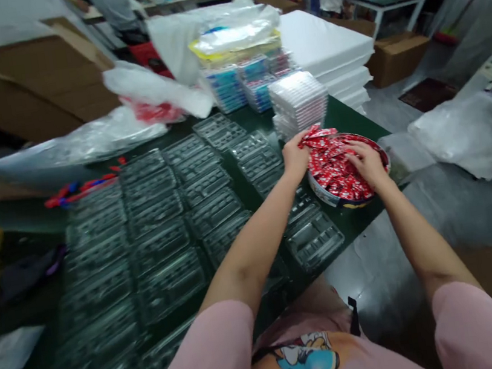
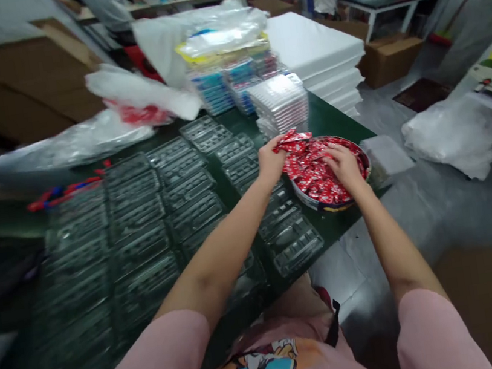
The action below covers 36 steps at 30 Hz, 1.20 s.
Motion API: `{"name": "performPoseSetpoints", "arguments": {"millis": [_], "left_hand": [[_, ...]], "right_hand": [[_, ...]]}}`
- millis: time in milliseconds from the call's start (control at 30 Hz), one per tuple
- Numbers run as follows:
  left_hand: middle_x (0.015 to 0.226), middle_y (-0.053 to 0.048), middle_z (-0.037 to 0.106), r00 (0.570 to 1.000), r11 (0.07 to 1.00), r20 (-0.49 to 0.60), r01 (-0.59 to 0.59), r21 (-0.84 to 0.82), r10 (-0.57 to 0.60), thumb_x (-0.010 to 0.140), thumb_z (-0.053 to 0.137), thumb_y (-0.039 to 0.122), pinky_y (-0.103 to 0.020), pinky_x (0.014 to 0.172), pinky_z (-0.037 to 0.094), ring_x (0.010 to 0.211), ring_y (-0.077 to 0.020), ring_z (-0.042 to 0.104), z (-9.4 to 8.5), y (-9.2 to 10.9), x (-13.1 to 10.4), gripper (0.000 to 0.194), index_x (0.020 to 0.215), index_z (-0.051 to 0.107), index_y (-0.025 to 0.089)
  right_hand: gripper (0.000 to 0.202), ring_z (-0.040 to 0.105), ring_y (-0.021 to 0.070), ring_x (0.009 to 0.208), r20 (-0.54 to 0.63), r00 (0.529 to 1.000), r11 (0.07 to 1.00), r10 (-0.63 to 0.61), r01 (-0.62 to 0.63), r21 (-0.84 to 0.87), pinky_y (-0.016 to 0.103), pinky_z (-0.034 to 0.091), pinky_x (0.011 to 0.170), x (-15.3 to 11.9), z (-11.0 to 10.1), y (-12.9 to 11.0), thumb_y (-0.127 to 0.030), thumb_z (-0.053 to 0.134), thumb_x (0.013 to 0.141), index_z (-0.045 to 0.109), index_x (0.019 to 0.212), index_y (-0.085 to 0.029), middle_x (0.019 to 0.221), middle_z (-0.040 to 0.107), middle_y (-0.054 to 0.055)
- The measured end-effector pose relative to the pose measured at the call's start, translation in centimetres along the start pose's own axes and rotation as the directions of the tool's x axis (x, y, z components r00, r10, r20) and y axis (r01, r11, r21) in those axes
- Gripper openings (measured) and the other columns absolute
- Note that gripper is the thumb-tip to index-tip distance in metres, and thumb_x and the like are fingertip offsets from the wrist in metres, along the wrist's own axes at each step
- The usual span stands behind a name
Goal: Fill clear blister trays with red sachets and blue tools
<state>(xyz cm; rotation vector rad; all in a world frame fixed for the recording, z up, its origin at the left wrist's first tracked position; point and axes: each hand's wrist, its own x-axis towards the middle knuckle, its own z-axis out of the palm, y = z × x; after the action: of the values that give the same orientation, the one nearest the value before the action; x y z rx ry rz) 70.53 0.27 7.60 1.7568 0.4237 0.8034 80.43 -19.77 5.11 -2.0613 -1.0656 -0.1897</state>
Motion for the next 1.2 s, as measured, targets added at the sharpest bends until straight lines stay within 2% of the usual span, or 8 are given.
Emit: {"name": "performPoseSetpoints", "arguments": {"millis": [200, 333, 433, 567, 700, 833, 1000, 1200], "left_hand": [[0.106, -0.011, 0.074, 0.946, 0.849, -0.077, 0.245, -0.469, -0.315, 0.068, 0.054, -0.008, -0.032, 0.097, 0.048, 0.098, -0.0194, 0.067, -0.9, -0.5, -0.2, 0.048, 0.110, 0.070, 0.007], [0.102, -0.007, 0.074, 0.904, 0.707, -0.050, 0.296, -0.643, -0.424, 0.066, 0.059, -0.006, -0.032, 0.096, 0.048, 0.098, -0.0189, 0.067, -3.5, -0.2, -0.5, 0.048, 0.109, 0.070, 0.011], [0.099, -0.008, 0.074, 0.894, 0.629, -0.004, 0.313, -0.712, -0.448, 0.062, 0.065, -0.003, -0.036, 0.092, 0.049, 0.093, -0.0204, 0.068, -6.7, 0.5, -1.7, 0.052, 0.111, 0.069, 0.013], [0.091, -0.006, 0.074, 0.896, 0.589, 0.046, 0.327, -0.739, -0.441, 0.054, 0.075, 0.005, -0.036, 0.085, 0.051, 0.081, -0.0198, 0.069, -11.9, 1.1, -4.5, 0.055, 0.108, 0.068, 0.014], [0.082, -0.005, 0.074, 0.871, 0.581, 0.060, 0.374, -0.723, -0.487, 0.048, 0.080, 0.009, -0.030, 0.072, 0.052, 0.067, -0.0168, 0.067, -16.7, 1.3, -8.3, 0.055, 0.101, 0.068, 0.013], [0.083, -0.005, 0.074, 0.826, 0.565, 0.027, 0.409, -0.716, -0.564, 0.047, 0.082, 0.010, -0.028, 0.068, 0.052, 0.065, -0.0163, 0.067, -20.5, 1.3, -11.7, 0.049, 0.094, 0.068, 0.013], [0.089, -0.006, 0.075, 0.793, 0.562, -0.041, 0.392, -0.729, -0.607, 0.050, 0.084, 0.011, -0.029, 0.071, 0.053, 0.071, -0.0177, 0.069, -23.5, 1.1, -14.5, 0.051, 0.098, 0.069, 0.014], [0.083, -0.005, 0.075, 0.731, 0.552, -0.164, 0.329, -0.766, -0.663, 0.049, 0.085, 0.011, -0.031, 0.072, 0.055, 0.069, -0.0183, 0.070, -26.3, -1.0, -15.5, 0.050, 0.095, 0.068, 0.015]], "right_hand": [[0.032, 0.065, 0.0245, 0.095, -0.289, 0.944, 0.987, 0.156, -0.137, 0.085, 0.043, 0.050, 0.091, 1.4, -0.1, 0.4, -0.041, 0.055, 0.086, 0.072, 0.100, -0.017, 0.100, 0.071, 0.010], [0.028, 0.062, 0.0190, 0.077, -0.313, 0.918, 0.958, 0.244, -0.179, 0.224, 0.037, 0.051, 0.081, 3.1, 0.6, -1.4, -0.041, 0.060, 0.080, 0.069, 0.093, -0.018, 0.082, 0.069, 0.004], [0.030, 0.059, 0.0155, 0.067, -0.199, 0.929, 0.853, 0.312, -0.182, 0.489, 0.032, 0.051, 0.070, 4.4, 2.9, -4.4, -0.043, 0.069, 0.073, 0.063, 0.091, -0.021, 0.072, 0.062, -0.002], [0.034, 0.059, 0.0133, 0.064, 0.056, 0.952, 0.554, 0.301, -0.222, 0.802, 0.027, 0.051, 0.062, 5.7, 7.7, -9.3, -0.045, 0.074, 0.068, 0.054, 0.085, -0.024, 0.072, 0.060, -0.004], [0.037, 0.062, 0.0138, 0.067, 0.252, 0.936, 0.349, 0.245, -0.328, 0.878, 0.026, 0.051, 0.060, 6.0, 12.4, -13.6, -0.041, 0.078, 0.066, 0.051, 0.084, -0.025, 0.075, 0.064, -0.004], [0.040, 0.065, 0.0161, 0.073, 0.375, 0.907, 0.250, 0.189, -0.414, 0.875, 0.027, 0.052, 0.062, 5.1, 17.2, -17.9, -0.043, 0.078, 0.065, 0.053, 0.090, -0.025, 0.084, 0.069, -0.001], [0.035, 0.060, 0.0137, 0.063, 0.427, 0.892, 0.282, 0.152, -0.453, 0.846, 0.026, 0.050, 0.057, 3.9, 22.3, -22.4, -0.049, 0.068, 0.075, 0.054, 0.094, -0.024, 0.079, 0.066, -0.001], [0.024, 0.047, 0.0110, 0.050, 0.404, 0.906, 0.589, 0.125, -0.395, 0.705, 0.023, 0.040, 0.045, 5.0, 25.9, -23.4, -0.048, 0.052, 0.085, 0.047, 0.092, -0.026, 0.066, 0.051, -0.006]]}}
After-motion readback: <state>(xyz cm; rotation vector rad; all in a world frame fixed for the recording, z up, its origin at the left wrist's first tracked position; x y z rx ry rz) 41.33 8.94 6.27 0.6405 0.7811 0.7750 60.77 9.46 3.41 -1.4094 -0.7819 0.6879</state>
